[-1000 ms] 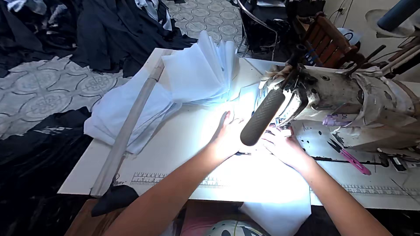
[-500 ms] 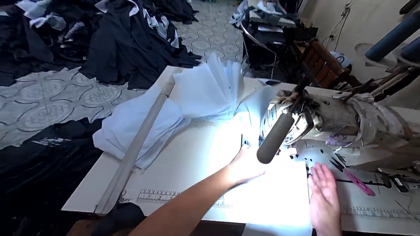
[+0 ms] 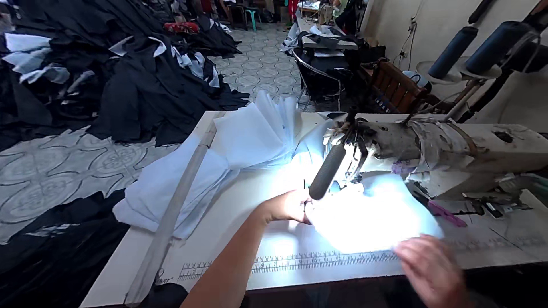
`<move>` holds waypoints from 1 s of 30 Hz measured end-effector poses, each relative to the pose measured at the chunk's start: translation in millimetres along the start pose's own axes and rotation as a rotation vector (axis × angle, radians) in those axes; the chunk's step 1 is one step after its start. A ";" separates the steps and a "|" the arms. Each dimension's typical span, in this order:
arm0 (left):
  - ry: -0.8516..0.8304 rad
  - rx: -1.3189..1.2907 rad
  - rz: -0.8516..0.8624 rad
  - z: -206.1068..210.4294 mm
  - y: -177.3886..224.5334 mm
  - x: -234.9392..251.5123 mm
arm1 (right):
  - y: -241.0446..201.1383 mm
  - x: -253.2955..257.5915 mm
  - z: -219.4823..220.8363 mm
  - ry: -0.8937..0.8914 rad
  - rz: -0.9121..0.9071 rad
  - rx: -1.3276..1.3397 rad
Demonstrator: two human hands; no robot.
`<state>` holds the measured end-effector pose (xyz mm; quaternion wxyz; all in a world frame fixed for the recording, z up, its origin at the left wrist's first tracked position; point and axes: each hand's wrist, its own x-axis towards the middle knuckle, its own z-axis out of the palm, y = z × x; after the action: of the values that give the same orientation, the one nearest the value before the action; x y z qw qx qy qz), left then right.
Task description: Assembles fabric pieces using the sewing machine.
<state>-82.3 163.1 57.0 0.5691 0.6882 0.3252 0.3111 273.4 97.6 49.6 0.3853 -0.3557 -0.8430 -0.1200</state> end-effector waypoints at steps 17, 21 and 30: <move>0.156 0.940 -0.057 109.9 -21.6 6.7 | 31.8 -55.2 -23.5 -0.036 0.453 0.316; 0.368 1.097 0.038 96.0 -23.2 18.9 | 24.0 -63.7 -24.0 -0.236 0.189 0.245; 0.080 1.108 0.317 95.1 -34.3 5.7 | 84.3 -108.4 -86.0 -0.025 0.879 0.185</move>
<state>-6.2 117.3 8.4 0.0571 0.9115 0.3538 0.2017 429.1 62.1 21.9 0.4197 -0.6454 -0.6237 0.1353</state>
